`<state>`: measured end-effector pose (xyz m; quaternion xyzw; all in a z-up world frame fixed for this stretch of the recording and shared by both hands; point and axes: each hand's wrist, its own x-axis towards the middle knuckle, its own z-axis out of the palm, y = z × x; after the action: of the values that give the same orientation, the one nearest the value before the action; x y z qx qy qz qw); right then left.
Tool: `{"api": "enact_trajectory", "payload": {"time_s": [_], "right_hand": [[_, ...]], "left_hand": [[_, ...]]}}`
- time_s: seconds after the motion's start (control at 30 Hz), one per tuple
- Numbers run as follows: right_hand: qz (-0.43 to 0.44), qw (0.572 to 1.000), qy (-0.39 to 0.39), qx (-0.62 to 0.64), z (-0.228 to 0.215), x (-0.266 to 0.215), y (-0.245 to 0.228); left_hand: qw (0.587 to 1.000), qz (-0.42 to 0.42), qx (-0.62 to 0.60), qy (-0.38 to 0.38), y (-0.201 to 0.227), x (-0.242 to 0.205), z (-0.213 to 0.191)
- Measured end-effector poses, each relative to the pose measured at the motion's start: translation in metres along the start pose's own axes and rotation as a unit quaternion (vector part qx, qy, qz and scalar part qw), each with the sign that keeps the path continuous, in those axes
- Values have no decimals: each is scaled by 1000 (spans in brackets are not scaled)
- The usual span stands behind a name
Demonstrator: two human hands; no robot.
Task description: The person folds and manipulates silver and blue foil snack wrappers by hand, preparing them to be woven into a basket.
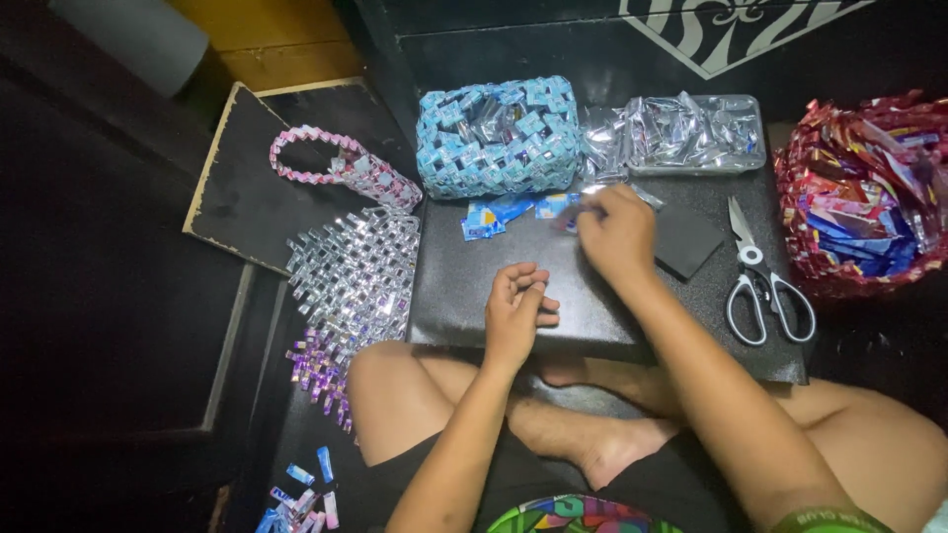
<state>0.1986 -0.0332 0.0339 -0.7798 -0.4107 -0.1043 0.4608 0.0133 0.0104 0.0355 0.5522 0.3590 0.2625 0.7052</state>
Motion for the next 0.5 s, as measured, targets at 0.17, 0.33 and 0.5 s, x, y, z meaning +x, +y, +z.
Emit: {"api": "enact_trajectory", "payload": {"time_s": [0.17,0.33,0.5], "right_hand": [[92,992,-30,85,-32,-51,-10],[295,923,-138,205,-31,-88,2],[327,872,-135,340,-38,-85,-8]], "left_hand": [[999,19,9,-44,3,-4,-1],[997,10,23,-69,-10,-1,2],[998,-6,44,-48,-23,3,3]]}}
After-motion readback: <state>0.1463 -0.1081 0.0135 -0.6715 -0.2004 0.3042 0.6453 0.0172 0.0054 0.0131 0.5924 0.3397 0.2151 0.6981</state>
